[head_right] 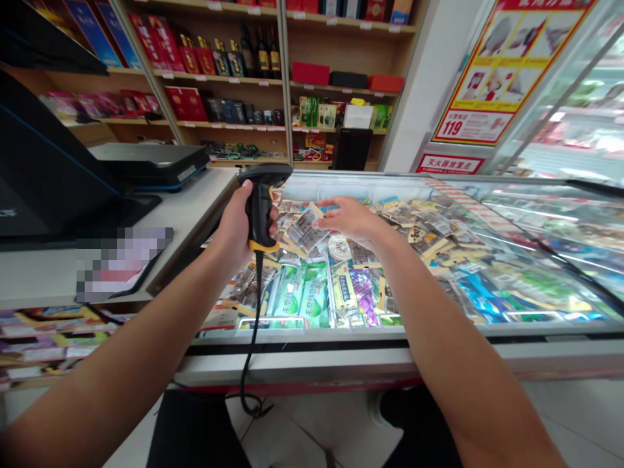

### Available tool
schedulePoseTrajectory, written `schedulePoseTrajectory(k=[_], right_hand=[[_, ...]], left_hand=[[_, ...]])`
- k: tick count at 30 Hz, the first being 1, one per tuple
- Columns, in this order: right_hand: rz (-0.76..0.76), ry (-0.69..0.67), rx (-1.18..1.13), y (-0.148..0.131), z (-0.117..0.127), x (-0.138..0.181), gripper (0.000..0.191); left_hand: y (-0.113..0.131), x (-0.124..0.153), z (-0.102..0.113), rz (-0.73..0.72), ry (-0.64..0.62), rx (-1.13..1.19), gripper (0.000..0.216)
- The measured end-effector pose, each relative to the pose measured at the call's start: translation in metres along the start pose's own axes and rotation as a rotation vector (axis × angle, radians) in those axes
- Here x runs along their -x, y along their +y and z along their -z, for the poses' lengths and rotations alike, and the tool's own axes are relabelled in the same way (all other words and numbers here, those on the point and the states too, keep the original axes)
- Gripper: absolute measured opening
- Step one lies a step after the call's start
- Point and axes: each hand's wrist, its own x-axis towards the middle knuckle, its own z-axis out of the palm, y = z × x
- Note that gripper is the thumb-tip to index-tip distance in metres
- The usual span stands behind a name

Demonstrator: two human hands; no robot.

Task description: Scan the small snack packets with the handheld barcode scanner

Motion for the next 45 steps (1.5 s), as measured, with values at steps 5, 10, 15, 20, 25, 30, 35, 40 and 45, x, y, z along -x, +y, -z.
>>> schedulePoseTrajectory(k=[5,10,15,20,25,30,35,40,45], right_hand=[[0.092,0.261,0.009,0.003,0.015,-0.005,0.027],[0.163,0.448,0.070,0.005,0.022,-0.010,0.026],[0.200,0.486,0.152,0.005,0.027,-0.010,0.020],[0.206,0.495,0.167,0.006,0.029,-0.012,0.018],[0.215,0.627,0.236,0.005,0.056,-0.007,0.011],[0.069,0.811,0.509,0.018,0.112,0.009,0.015],[-0.049,0.805,0.738,0.024,0.117,0.013,0.038],[0.162,0.408,0.755,0.007,0.037,0.004,0.037],[0.147,0.120,0.871,0.012,-0.046,-0.001,0.063]], left_hand=[[-0.005,0.006,-0.006,-0.009,-0.062,-0.112,0.043],[-0.015,0.014,-0.013,0.015,-0.170,-0.242,0.045],[-0.019,0.017,-0.015,0.008,-0.232,-0.299,0.046],[-0.018,0.017,-0.015,0.037,-0.230,-0.301,0.043],[-0.015,0.020,-0.016,0.080,-0.185,-0.275,0.044],[-0.012,0.021,-0.020,0.113,-0.131,-0.221,0.042],[-0.011,0.017,-0.018,0.084,-0.127,-0.190,0.040],[-0.009,0.011,-0.014,0.033,-0.084,-0.153,0.040],[-0.005,0.010,-0.014,0.060,-0.052,-0.117,0.043]])
